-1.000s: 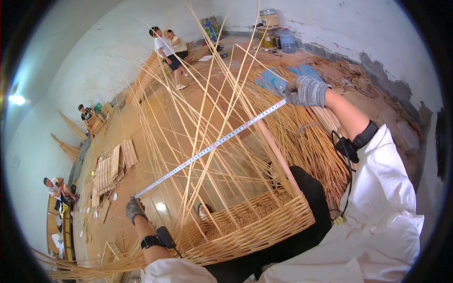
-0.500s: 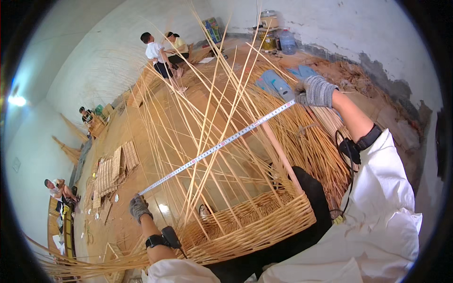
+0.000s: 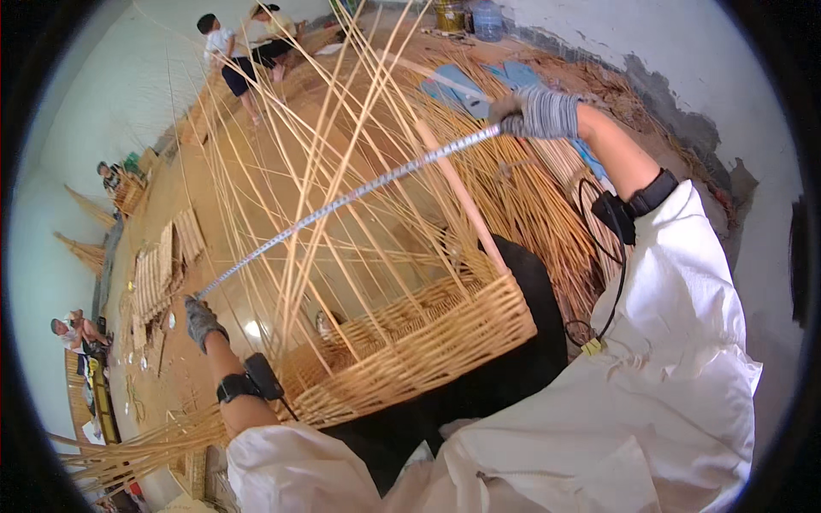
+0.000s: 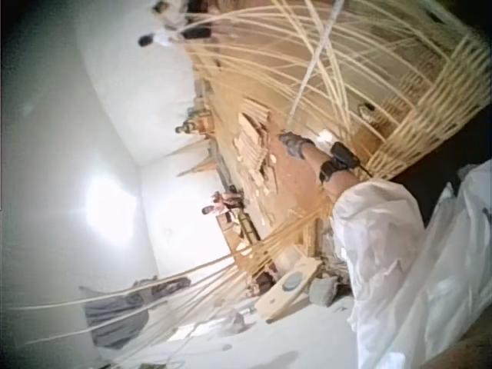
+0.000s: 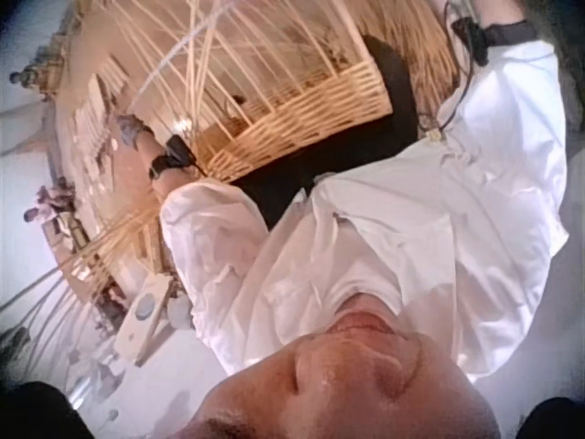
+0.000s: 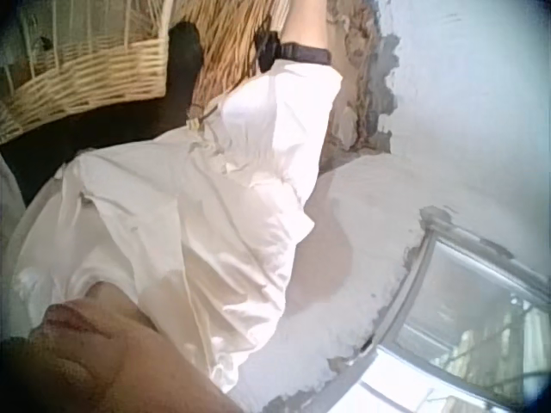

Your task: Measure and weave willow or wicker branches to construct a large basket.

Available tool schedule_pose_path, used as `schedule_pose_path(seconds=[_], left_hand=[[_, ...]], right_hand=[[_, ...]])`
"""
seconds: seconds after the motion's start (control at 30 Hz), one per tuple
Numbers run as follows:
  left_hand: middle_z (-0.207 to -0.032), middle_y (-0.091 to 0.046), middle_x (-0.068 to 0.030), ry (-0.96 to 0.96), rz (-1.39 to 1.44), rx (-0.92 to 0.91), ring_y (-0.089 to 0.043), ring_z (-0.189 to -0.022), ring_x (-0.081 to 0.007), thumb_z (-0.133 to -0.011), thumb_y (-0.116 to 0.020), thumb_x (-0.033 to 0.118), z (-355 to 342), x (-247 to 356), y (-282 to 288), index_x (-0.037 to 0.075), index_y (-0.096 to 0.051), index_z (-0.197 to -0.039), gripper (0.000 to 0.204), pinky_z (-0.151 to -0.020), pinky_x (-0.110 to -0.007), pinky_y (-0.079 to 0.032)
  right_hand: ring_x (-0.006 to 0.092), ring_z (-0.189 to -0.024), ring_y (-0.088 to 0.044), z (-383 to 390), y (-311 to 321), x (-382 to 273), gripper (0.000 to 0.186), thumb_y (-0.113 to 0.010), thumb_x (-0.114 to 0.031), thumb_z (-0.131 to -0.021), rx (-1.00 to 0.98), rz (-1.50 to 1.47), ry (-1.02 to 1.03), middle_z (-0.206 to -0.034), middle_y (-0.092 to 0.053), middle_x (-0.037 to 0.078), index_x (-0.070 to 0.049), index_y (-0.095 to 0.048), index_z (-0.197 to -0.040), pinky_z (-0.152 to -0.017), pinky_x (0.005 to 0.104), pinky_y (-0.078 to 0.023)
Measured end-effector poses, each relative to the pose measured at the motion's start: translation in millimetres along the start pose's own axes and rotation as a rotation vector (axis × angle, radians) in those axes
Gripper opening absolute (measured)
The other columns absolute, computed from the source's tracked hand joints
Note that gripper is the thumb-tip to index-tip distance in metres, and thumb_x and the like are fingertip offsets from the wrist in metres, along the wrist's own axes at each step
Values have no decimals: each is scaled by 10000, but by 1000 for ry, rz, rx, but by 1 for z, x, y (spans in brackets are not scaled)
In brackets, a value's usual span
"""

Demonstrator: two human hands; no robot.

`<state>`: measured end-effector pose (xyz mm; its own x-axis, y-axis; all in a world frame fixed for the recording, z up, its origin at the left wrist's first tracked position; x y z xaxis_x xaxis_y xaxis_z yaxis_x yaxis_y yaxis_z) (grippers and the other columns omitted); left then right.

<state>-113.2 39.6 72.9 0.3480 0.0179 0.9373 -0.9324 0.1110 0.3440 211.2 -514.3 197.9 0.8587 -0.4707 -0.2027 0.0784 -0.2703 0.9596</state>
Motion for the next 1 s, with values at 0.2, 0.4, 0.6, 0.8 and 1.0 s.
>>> schedule_pose_path(seconds=[0.2, 0.4, 0.6, 0.8, 1.0], left_hand=[[-1153, -478, -189, -37, -174, 252, -481, -993, -291, -791, -383, 572, 62, 31, 20, -34, -477, -1143, 707, -876, -371, -360], [-1123, -493, -151, -1010, 68, -291, -476, -1038, -235, -816, -543, 122, 309, 27, 2, 13, -455, -1161, 372, -890, -322, -380], [-909, -607, -116, -1168, 106, -834, -588, -844, -252, -772, -546, -6, 413, 18, -66, 36, -571, -959, 193, -778, -318, -456], [-984, -568, -134, -1225, 53, -686, -540, -896, -294, -750, -563, 47, 423, 32, -91, 38, -520, -1039, 293, -822, -356, -417], [-1266, -284, -226, -1209, -343, -493, -286, -1181, -347, -578, -722, 440, 403, -17, -43, 41, -279, -1278, 920, -971, -496, -202]], right_hand=[[270, -716, -569, 92, -83, -56, 130, -538, -140, -785, -177, -288, -87, -778, -591, 128, -38, -592, -845, -654, 342, -456], [234, -726, -566, 313, -219, -2, 209, -513, -107, -802, -132, -491, -629, -793, -594, 142, -35, -575, -988, -675, 329, -462], [175, -862, -507, 552, -423, 12, 285, -452, -167, -850, -266, -515, -914, -982, -549, 94, -70, -518, -1110, -778, 283, -409], [286, -987, -521, 394, -279, -15, 332, -470, -260, -830, -582, -13, -673, -1058, -570, 117, -86, -538, -1104, -853, 328, -398], [261, -1019, -510, 183, -124, -67, 370, -534, -276, -819, 303, -453, -232, -1036, -563, 143, 1, -523, -1064, -863, 322, -392]])
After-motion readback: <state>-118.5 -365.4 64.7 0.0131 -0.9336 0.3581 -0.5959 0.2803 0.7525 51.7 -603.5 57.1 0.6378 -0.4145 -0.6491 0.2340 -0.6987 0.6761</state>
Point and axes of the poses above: each hand's wrist, its own z-axis away from the middle knuckle, its own y-axis out of the back of the hand, x = y × z, the point moved 6 cm from there along -z, towards the middle knuckle
